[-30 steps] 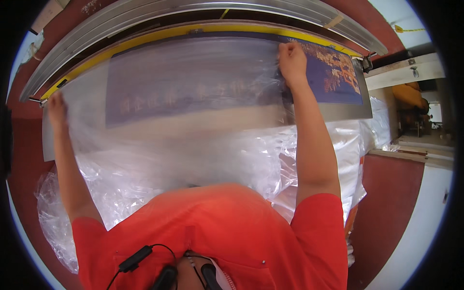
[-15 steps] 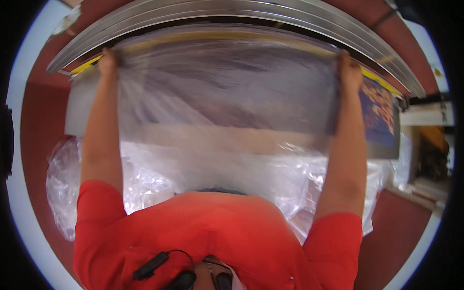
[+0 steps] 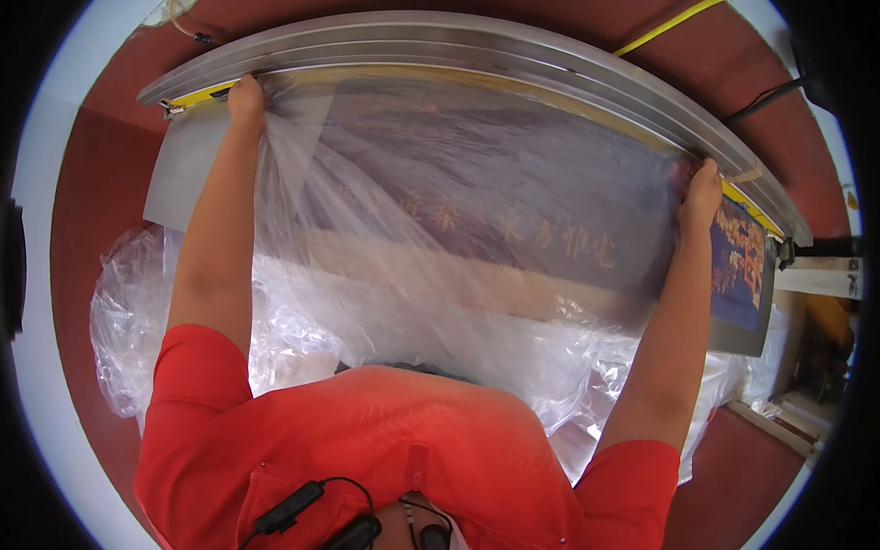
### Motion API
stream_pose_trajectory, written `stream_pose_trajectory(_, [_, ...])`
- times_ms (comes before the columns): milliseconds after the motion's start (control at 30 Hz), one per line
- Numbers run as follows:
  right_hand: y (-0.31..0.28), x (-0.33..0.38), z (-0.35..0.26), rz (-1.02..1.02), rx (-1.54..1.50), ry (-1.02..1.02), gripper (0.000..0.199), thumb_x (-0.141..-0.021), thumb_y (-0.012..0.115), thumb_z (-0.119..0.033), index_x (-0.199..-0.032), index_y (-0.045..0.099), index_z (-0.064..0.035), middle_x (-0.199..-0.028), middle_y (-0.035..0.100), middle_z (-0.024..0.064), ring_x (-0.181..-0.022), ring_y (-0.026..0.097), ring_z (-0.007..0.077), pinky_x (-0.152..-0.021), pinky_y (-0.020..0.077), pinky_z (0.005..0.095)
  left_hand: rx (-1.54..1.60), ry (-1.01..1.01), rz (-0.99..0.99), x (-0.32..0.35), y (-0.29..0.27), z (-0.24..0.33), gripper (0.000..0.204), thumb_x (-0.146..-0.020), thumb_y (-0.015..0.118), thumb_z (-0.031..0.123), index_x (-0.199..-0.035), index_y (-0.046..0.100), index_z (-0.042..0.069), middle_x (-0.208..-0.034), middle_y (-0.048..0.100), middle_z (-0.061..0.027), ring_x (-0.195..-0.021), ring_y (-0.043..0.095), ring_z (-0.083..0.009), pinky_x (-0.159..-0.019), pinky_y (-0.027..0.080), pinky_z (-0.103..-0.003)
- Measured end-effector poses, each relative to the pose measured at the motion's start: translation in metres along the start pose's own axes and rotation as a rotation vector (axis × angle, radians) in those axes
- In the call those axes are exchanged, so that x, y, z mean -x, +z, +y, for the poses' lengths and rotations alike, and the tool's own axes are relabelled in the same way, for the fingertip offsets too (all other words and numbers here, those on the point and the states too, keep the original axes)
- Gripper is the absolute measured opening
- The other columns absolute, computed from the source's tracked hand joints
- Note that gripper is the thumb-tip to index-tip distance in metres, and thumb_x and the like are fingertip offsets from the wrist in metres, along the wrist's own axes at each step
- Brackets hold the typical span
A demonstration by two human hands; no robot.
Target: The person wraps a large, flat rectangular object with a clear plastic sheet. They repeatedly smooth the plastic over the surface, fold the edges, and adjust the covering to ensure the object is fully enclosed.
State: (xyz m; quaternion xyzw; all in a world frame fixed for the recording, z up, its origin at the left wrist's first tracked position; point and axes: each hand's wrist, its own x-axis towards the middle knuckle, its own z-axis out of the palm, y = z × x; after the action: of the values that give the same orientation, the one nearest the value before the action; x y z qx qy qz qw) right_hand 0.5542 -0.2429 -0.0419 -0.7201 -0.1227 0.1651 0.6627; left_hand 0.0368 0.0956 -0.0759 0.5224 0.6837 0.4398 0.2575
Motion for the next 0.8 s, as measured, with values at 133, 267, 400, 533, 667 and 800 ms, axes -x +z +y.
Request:
stream_pose_trajectory(133, [-0.02,-0.022,0.011,-0.101,-0.006,-0.005,0.028,-0.08,0.041,-0.029,-0.079,0.05,-0.0022,-0.07,0.052,0.0079,-0.058,0.053,0.0176,-0.05,0.0443,0.025,0.358,-0.146,-0.114,0.034,-0.007,0.037,0.034,-0.078,0.036,0.026,-0.076,0.055,-0.003,-0.073,0.056,-0.0136,-0.065,0.056,-0.0208,-0.056,0.042,-0.032])
stream_pose_trajectory(267, [0.004,0.012,-0.011,-0.29,-0.05,0.134,0.029,-0.078,0.049,-0.031,-0.083,0.053,-0.0024,-0.073,0.055,0.0064,-0.058,0.053,0.0146,-0.05,0.0437,0.0233,0.144,0.046,-0.373,0.017,-0.048,0.031,0.032,-0.076,0.048,0.034,-0.077,0.054,0.003,-0.065,0.051,-0.0046,-0.058,0.047,-0.0124,-0.052,0.036,-0.022])
stream_pose_trajectory(400, [0.011,0.058,-0.019,-0.463,0.141,0.056,0.028,-0.076,0.055,-0.026,-0.087,0.054,0.0002,-0.072,0.056,0.0053,-0.057,0.054,0.0121,-0.05,0.0444,0.0216,0.118,0.189,-0.404,0.077,-0.117,0.048,0.025,-0.077,0.053,0.029,-0.082,0.055,0.005,-0.07,0.048,0.0041,-0.061,0.039,-0.0045,-0.053,0.03,-0.018])
stream_pose_trajectory(533, [0.05,0.158,-0.039,-0.813,0.256,0.037,0.023,-0.077,0.052,-0.022,-0.084,0.054,0.0005,-0.067,0.056,0.0062,-0.053,0.053,0.0109,-0.05,0.0448,0.0221,-0.34,0.206,-0.281,0.139,-0.246,-0.03,0.029,-0.08,0.049,0.025,-0.084,0.052,-0.003,-0.071,0.047,-0.0015,-0.065,0.04,-0.0081,-0.058,0.035,-0.025])
stream_pose_trajectory(667, [0.076,0.244,-0.037,-1.149,0.285,0.183,0.018,-0.078,0.053,-0.018,-0.08,0.052,-0.0001,-0.059,0.052,0.003,-0.046,0.049,0.0078,-0.045,0.041,0.0199,-1.591,0.015,-0.711,0.178,-0.376,-0.193,0.028,-0.076,0.05,0.03,-0.08,0.056,0.003,-0.088,0.054,-0.0207,-0.085,0.051,-0.0326,-0.077,0.038,-0.043])
stream_pose_trajectory(800, [0.081,0.292,-0.029,-1.291,0.313,0.099,0.016,-0.079,0.051,-0.016,-0.078,0.051,-0.0001,-0.058,0.052,0.003,-0.047,0.048,0.0082,-0.046,0.0394,0.0201,-0.547,0.242,-0.478,0.228,-0.26,-0.072,0.018,-0.077,0.053,0.018,-0.077,0.054,0.0,-0.07,0.054,-0.0133,-0.067,0.053,-0.0212,-0.061,0.041,-0.028])
